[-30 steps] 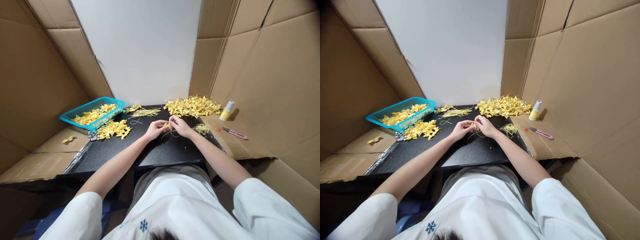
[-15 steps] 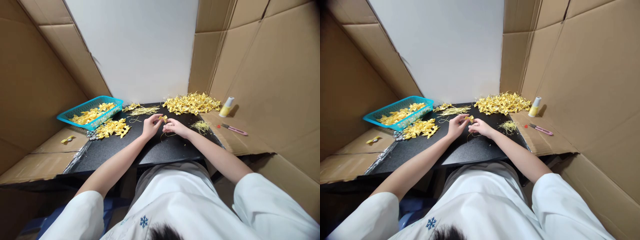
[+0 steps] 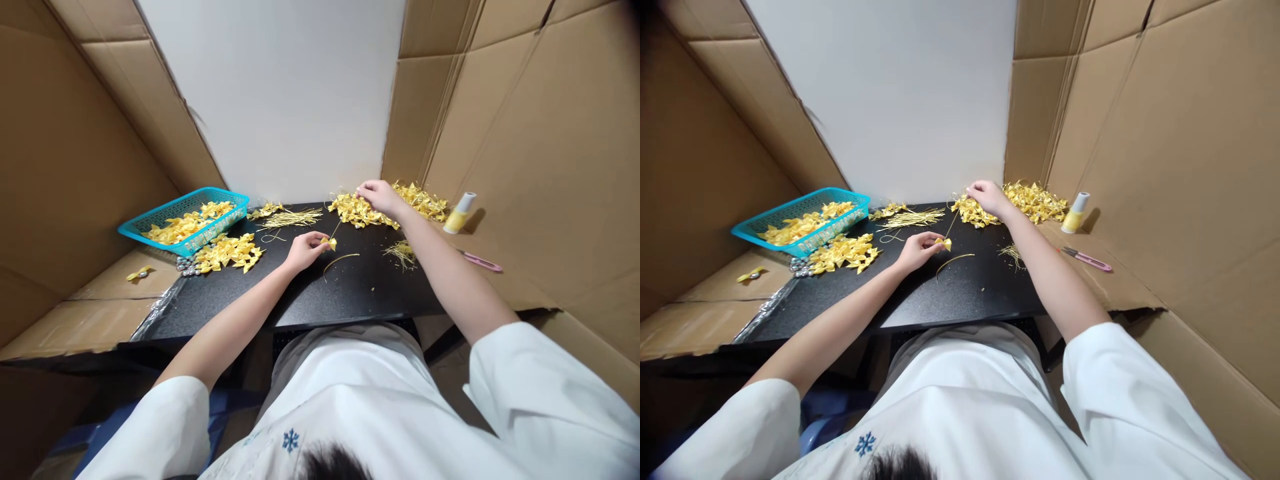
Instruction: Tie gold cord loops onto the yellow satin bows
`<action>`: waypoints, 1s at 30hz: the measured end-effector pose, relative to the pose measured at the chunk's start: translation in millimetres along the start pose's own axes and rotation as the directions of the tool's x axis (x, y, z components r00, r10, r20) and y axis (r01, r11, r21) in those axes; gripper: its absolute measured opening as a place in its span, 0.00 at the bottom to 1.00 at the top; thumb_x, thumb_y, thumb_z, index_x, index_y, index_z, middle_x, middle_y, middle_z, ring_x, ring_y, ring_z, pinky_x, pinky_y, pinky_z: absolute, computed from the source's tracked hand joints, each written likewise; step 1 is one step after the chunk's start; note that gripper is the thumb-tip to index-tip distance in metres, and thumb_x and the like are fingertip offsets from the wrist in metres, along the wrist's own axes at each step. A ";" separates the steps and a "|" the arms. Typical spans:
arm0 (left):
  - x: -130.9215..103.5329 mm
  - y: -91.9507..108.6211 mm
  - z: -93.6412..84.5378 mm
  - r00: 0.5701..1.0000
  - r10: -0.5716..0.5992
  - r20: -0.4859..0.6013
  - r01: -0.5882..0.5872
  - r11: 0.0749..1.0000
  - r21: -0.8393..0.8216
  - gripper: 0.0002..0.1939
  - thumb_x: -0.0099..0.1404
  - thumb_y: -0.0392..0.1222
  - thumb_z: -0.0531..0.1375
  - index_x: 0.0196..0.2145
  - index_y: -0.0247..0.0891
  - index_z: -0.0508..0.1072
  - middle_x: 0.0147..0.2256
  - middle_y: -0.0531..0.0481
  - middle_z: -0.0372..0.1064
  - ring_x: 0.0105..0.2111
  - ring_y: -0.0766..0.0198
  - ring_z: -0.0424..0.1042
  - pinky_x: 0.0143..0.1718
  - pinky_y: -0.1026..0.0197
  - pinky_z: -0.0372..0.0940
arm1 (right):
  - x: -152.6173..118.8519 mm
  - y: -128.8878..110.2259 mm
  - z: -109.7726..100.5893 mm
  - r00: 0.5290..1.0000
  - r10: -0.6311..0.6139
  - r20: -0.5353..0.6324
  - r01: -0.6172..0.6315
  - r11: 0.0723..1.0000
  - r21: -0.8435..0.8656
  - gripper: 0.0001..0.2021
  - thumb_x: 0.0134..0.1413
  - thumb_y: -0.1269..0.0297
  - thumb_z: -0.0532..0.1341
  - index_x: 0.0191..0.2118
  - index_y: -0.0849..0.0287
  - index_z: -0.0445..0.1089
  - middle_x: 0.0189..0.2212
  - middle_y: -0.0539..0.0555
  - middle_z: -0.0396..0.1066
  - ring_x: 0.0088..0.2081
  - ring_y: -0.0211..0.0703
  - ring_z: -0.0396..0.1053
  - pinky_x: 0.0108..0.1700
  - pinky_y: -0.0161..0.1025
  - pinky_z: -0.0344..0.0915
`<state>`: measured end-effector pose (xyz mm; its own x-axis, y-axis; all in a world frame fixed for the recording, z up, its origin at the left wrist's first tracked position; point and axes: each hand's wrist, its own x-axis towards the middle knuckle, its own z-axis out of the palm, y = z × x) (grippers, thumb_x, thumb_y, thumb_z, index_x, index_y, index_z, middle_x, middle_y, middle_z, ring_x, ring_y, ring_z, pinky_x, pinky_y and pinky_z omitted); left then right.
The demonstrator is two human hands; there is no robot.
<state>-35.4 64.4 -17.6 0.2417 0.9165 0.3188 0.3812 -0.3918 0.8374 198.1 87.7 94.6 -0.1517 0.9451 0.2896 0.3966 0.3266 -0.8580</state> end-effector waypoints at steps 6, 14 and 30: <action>0.6 3.2 1.2 0.989 -0.134 0.068 0.143 0.978 -0.151 0.07 0.52 0.40 0.64 0.29 0.34 0.74 0.25 0.47 0.77 0.28 0.61 0.76 0.40 0.58 0.68 | 36.8 24.5 30.9 0.980 0.058 0.189 0.066 0.806 -0.588 0.09 0.58 0.70 0.58 0.31 0.64 0.75 0.29 0.53 0.73 0.30 0.37 0.65 0.35 0.34 0.58; 0.1 6.0 1.4 0.990 -0.128 0.065 0.133 0.988 -0.079 0.08 0.53 0.36 0.59 0.32 0.35 0.74 0.20 0.53 0.72 0.23 0.66 0.71 0.34 0.62 0.65 | 14.6 58.1 52.6 0.990 -0.077 0.117 0.137 0.709 -0.691 0.09 0.57 0.63 0.61 0.40 0.59 0.77 0.46 0.59 0.74 0.50 0.50 0.66 0.49 0.43 0.61; -3.6 27.4 -13.3 0.871 -0.296 0.391 0.287 0.954 0.084 0.14 0.53 0.44 0.63 0.36 0.34 0.74 0.24 0.47 0.76 0.20 0.67 0.66 0.24 0.65 0.55 | -65.2 37.9 25.5 0.852 0.063 0.519 0.337 0.693 -0.638 0.04 0.58 0.68 0.60 0.34 0.60 0.72 0.32 0.55 0.74 0.30 0.39 0.66 0.31 0.34 0.54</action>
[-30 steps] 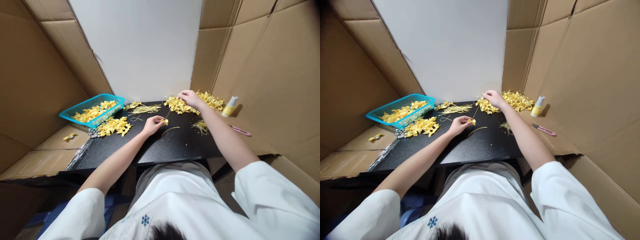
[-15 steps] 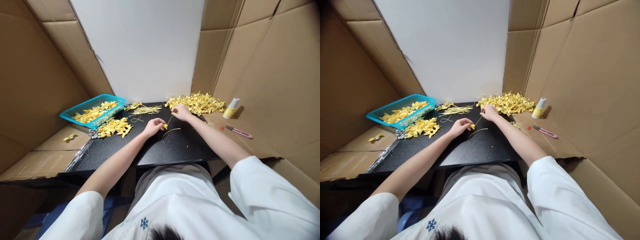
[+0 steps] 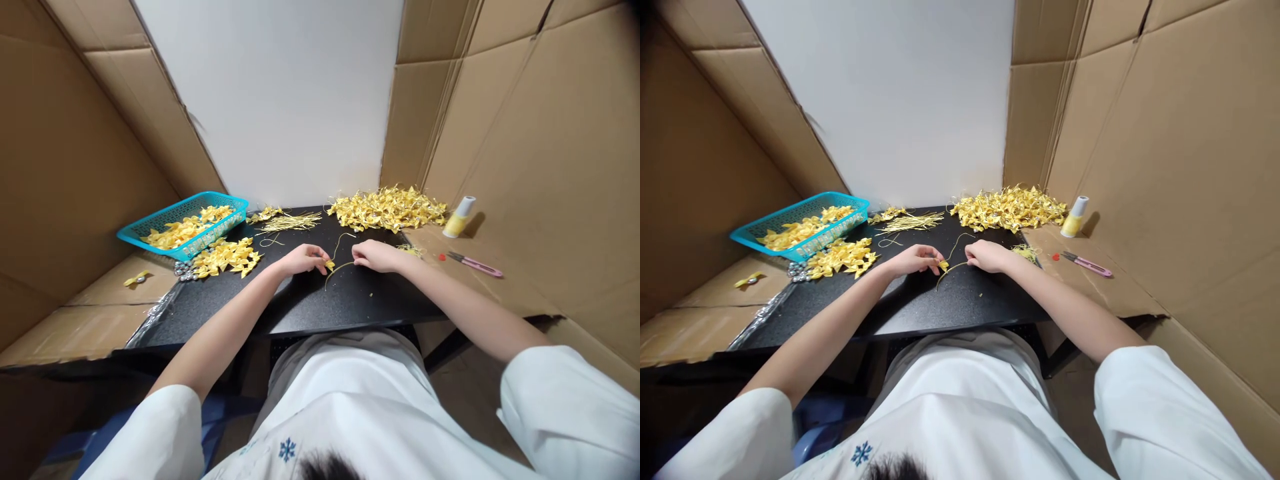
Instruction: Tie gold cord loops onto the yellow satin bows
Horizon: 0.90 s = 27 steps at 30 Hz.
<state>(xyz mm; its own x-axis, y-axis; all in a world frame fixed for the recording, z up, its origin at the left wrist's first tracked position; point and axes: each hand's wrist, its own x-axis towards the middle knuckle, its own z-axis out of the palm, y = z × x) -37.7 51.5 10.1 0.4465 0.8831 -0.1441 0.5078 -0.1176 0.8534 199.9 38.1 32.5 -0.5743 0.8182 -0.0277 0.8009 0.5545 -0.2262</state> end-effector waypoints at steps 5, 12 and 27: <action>-7.2 8.8 -2.9 0.990 0.080 -0.115 -0.055 0.977 0.205 0.21 0.56 0.54 0.63 0.40 0.35 0.77 0.16 0.56 0.65 0.18 0.68 0.60 0.23 0.65 0.51 | -6.9 9.0 -12.8 0.992 -0.030 -0.126 0.058 0.972 0.227 0.03 0.56 0.72 0.60 0.31 0.61 0.68 0.27 0.51 0.70 0.28 0.36 0.63 0.33 0.33 0.57; -14.8 13.9 -14.9 0.946 0.309 -0.099 -0.274 0.924 0.265 0.25 0.55 0.57 0.63 0.41 0.34 0.80 0.15 0.58 0.56 0.17 0.71 0.51 0.21 0.64 0.45 | 11.3 -17.9 -16.9 0.918 -0.011 -0.397 0.122 0.959 0.256 0.03 0.56 0.72 0.59 0.31 0.60 0.68 0.27 0.50 0.69 0.29 0.37 0.63 0.35 0.34 0.57; -5.0 -0.1 -17.1 0.860 0.352 -0.369 -0.242 0.919 0.310 0.21 0.63 0.55 0.56 0.34 0.34 0.80 0.19 0.53 0.65 0.20 0.68 0.59 0.23 0.65 0.53 | 37.3 -30.1 37.7 0.838 0.069 -0.542 0.053 0.977 0.208 0.08 0.59 0.71 0.58 0.34 0.61 0.74 0.38 0.58 0.74 0.44 0.46 0.68 0.49 0.41 0.62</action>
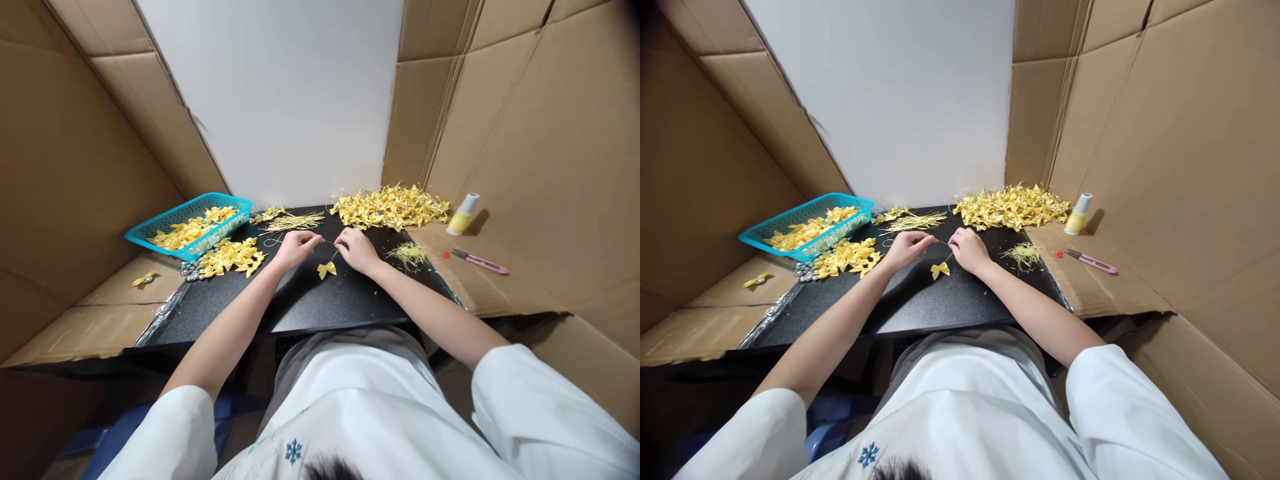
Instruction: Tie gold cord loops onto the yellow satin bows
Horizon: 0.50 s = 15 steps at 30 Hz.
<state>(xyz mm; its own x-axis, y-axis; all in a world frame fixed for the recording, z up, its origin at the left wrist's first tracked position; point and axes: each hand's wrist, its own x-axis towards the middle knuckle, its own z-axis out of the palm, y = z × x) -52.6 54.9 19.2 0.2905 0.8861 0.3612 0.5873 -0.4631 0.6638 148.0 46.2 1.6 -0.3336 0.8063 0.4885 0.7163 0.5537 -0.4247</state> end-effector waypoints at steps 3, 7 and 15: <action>0.3 -2.0 3.2 0.993 0.113 -0.037 -0.108 0.988 0.108 0.19 0.63 0.52 0.56 0.32 0.35 0.80 0.24 0.50 0.67 0.25 0.65 0.63 0.28 0.63 0.57 | -1.6 -0.3 2.0 0.999 0.036 -0.032 -0.036 0.999 -0.011 0.08 0.58 0.73 0.57 0.32 0.62 0.73 0.36 0.58 0.72 0.40 0.44 0.68 0.45 0.38 0.63; 2.3 -5.9 -5.4 0.965 0.246 0.091 -0.262 0.912 0.315 0.15 0.64 0.50 0.57 0.31 0.39 0.80 0.28 0.47 0.67 0.30 0.62 0.66 0.34 0.62 0.59 | -1.3 1.8 2.0 0.994 0.096 -0.043 -0.096 0.995 0.004 0.08 0.55 0.74 0.55 0.30 0.61 0.71 0.31 0.55 0.70 0.33 0.42 0.66 0.39 0.36 0.61; 5.3 -11.1 -11.1 0.978 0.183 0.098 -0.207 0.828 0.520 0.16 0.65 0.45 0.54 0.32 0.40 0.80 0.30 0.45 0.68 0.30 0.59 0.68 0.33 0.61 0.58 | 3.6 10.0 3.9 0.990 0.130 -0.052 -0.133 0.990 -0.054 0.09 0.56 0.75 0.54 0.31 0.60 0.71 0.34 0.58 0.71 0.38 0.45 0.67 0.42 0.38 0.61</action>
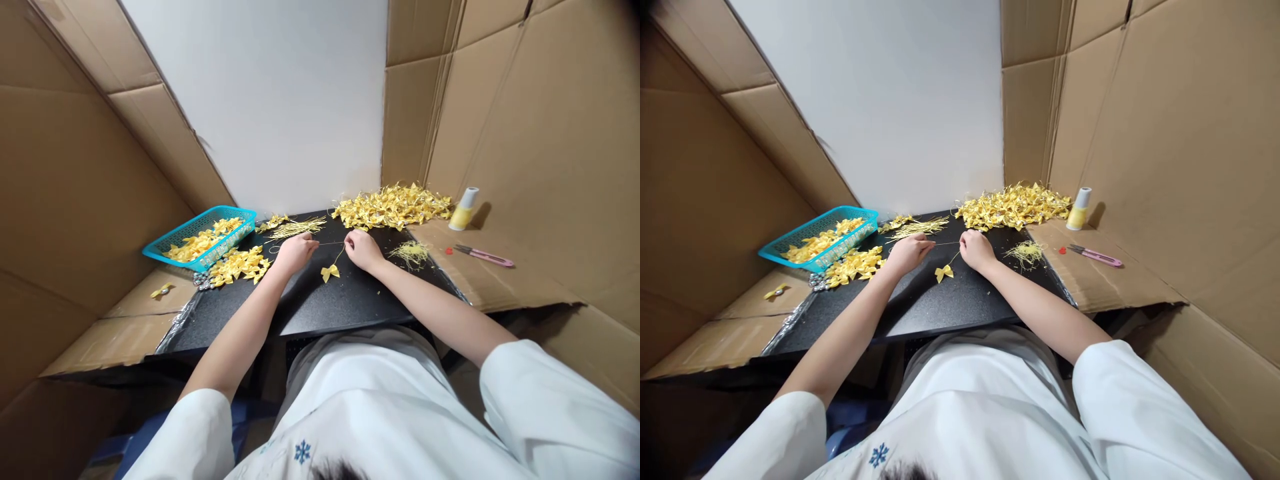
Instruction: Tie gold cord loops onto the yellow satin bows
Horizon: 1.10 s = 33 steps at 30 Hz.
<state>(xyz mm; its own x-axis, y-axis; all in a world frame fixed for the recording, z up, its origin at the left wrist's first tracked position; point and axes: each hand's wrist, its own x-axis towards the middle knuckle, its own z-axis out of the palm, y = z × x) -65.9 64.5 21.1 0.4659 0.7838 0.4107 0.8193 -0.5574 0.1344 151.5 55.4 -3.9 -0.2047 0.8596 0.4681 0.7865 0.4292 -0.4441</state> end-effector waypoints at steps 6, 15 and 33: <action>-1.4 9.6 9.9 0.978 -0.120 -0.169 0.090 0.980 -0.175 0.14 0.66 0.43 0.54 0.31 0.37 0.77 0.29 0.46 0.72 0.30 0.60 0.69 0.36 0.61 0.61 | -2.9 -4.0 -1.0 0.997 0.040 -0.063 -0.030 0.986 0.162 0.08 0.56 0.74 0.56 0.31 0.61 0.72 0.36 0.59 0.74 0.39 0.44 0.70 0.44 0.39 0.64; -3.3 33.9 33.5 0.857 -0.504 -0.106 0.269 0.614 -0.742 0.13 0.59 0.49 0.60 0.33 0.34 0.75 0.27 0.48 0.75 0.22 0.66 0.68 0.25 0.64 0.61 | -7.3 -13.8 22.2 0.920 0.361 0.152 -0.316 0.456 0.832 0.05 0.44 0.71 0.67 0.27 0.60 0.70 0.25 0.50 0.74 0.29 0.39 0.75 0.38 0.39 0.72; -9.9 59.9 33.4 0.923 -0.297 -0.245 -0.003 0.630 -0.777 0.16 0.63 0.51 0.60 0.42 0.37 0.72 0.29 0.51 0.72 0.26 0.68 0.67 0.29 0.65 0.62 | -12.2 -20.2 16.3 0.897 0.389 0.208 -0.264 0.094 0.960 0.19 0.30 0.59 0.74 0.30 0.57 0.69 0.29 0.47 0.73 0.38 0.39 0.74 0.39 0.35 0.67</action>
<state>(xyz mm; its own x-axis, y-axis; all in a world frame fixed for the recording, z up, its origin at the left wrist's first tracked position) -10.2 32.5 -5.0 0.1046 0.8218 0.5602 0.2549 -0.5666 0.7836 128.6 40.8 -13.1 0.0012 0.9961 0.0883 -0.4313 0.0801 -0.8986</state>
